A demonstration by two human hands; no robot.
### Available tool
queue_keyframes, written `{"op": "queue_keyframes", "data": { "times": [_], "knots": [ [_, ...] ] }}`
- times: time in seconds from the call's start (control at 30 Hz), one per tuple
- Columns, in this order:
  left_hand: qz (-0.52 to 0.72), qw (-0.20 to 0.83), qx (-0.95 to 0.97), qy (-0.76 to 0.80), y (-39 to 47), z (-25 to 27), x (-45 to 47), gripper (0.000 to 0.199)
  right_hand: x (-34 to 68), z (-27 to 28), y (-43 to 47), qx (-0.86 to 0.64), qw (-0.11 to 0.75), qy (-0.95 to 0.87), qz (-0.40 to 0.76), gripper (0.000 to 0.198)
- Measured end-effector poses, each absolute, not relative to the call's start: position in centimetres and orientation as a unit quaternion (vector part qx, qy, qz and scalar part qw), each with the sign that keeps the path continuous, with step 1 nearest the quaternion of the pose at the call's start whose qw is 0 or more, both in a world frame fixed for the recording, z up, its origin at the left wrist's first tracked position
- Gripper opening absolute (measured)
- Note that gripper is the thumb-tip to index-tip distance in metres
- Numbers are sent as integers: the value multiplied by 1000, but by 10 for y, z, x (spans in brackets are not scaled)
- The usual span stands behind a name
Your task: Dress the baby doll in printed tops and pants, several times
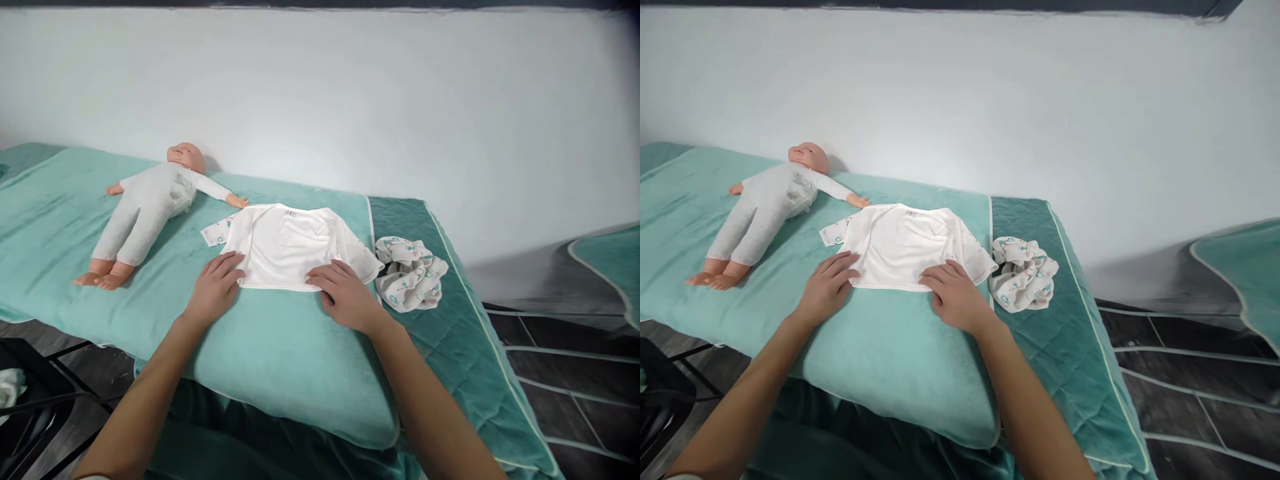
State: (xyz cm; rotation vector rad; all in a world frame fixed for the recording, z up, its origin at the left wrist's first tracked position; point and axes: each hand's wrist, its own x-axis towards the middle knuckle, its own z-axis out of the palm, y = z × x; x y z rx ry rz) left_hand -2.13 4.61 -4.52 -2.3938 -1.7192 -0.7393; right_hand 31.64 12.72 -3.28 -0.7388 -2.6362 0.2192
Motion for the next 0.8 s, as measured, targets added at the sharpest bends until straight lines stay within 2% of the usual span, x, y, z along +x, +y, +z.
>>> {"op": "queue_keyframes", "data": {
  "times": [0.07,0.17,0.23,0.4,0.63,0.73,0.8],
  "knots": [
    [-257,57,-766,-587,47,-46,-21,27,315,-34,126,-283,192,-938,59,36],
    [-290,59,-736,-609,50,-48,-22,21,310,-36,124,-316,203,-926,22,19],
    [-326,64,-712,-618,52,-50,-24,18,306,-36,122,-303,217,-928,25,14],
    [-388,76,-643,-656,53,-56,-30,18,302,-31,117,-252,252,-933,43,14],
    [-371,70,-611,-696,52,-64,-33,22,297,-33,110,-211,259,-938,92,19],
    [-387,63,-604,-694,52,-63,-34,27,299,-34,112,-227,309,-909,163,19],
    [-411,58,-595,-688,51,-61,-33,32,307,-36,120,-291,381,-857,190,19]
  ]
}}
